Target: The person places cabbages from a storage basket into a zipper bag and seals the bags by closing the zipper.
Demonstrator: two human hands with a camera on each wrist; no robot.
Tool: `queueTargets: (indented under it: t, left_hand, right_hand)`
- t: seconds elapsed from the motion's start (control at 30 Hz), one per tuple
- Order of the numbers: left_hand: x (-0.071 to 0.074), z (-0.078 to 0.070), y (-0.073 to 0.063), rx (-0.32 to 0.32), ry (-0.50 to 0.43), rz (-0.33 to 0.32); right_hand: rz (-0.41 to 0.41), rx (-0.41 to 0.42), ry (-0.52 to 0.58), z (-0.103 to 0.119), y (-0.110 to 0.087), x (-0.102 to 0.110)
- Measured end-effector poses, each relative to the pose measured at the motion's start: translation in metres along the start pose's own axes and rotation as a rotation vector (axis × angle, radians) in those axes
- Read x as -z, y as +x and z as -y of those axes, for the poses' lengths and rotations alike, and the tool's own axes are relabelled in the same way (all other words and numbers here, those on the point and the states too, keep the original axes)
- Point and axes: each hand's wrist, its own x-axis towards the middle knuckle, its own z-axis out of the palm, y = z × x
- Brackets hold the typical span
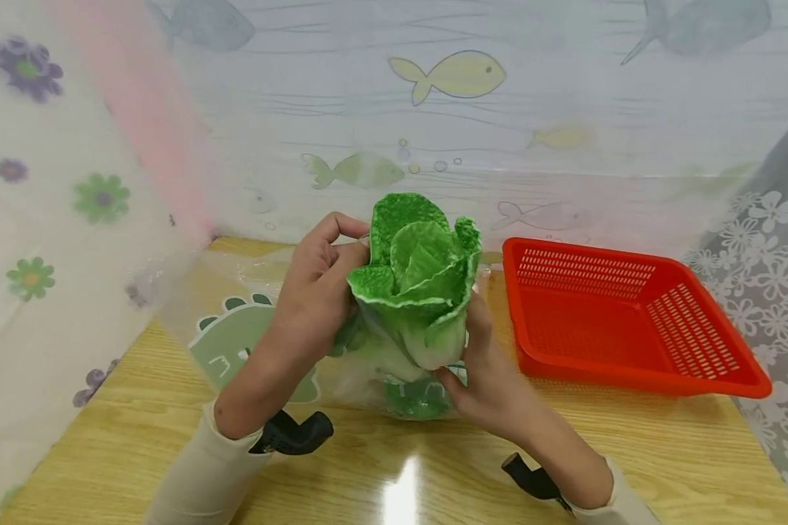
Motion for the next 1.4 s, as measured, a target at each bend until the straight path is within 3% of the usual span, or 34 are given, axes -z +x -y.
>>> queueTargets:
  t: [0.13, 0.27, 0.43, 0.57, 0.67, 0.8, 0.97, 1.17, 1.4]
  left_hand:
    - [0.001, 0.0, 0.001, 0.017, 0.033, 0.006]
    - [0.003, 0.0, 0.002, -0.006, 0.109, 0.054]
    - [0.012, 0.001, 0.007, -0.083, 0.283, 0.064]
    - [0.022, 0.001, 0.008, -0.099, 0.446, 0.067]
    - [0.029, 0.0, 0.01, -0.104, 0.523, 0.126]
    - [0.038, 0.0, 0.014, -0.116, 0.568, 0.226]
    - [0.047, -0.002, 0.019, -0.08, 0.636, 0.263]
    - [0.05, -0.001, 0.022, -0.067, 0.619, 0.296]
    - [0.046, -0.001, 0.019, 0.024, 0.47, 0.222]
  right_hand:
    - [0.054, -0.014, -0.059, 0.0, -0.001, 0.005]
    - [0.085, 0.004, -0.103, 0.001, -0.002, 0.008]
    - [0.084, -0.036, -0.142, 0.003, -0.003, 0.012]
    - [0.095, -0.067, -0.172, 0.005, -0.003, 0.015]
    - [0.113, -0.095, -0.134, 0.006, -0.002, 0.017]
    - [0.13, -0.157, 0.001, 0.008, -0.001, 0.024]
    - [0.124, -0.22, 0.087, 0.007, -0.003, 0.034]
    - [0.146, -0.191, 0.044, 0.007, -0.003, 0.04]
    - [0.129, -0.184, 0.085, 0.009, 0.001, 0.042]
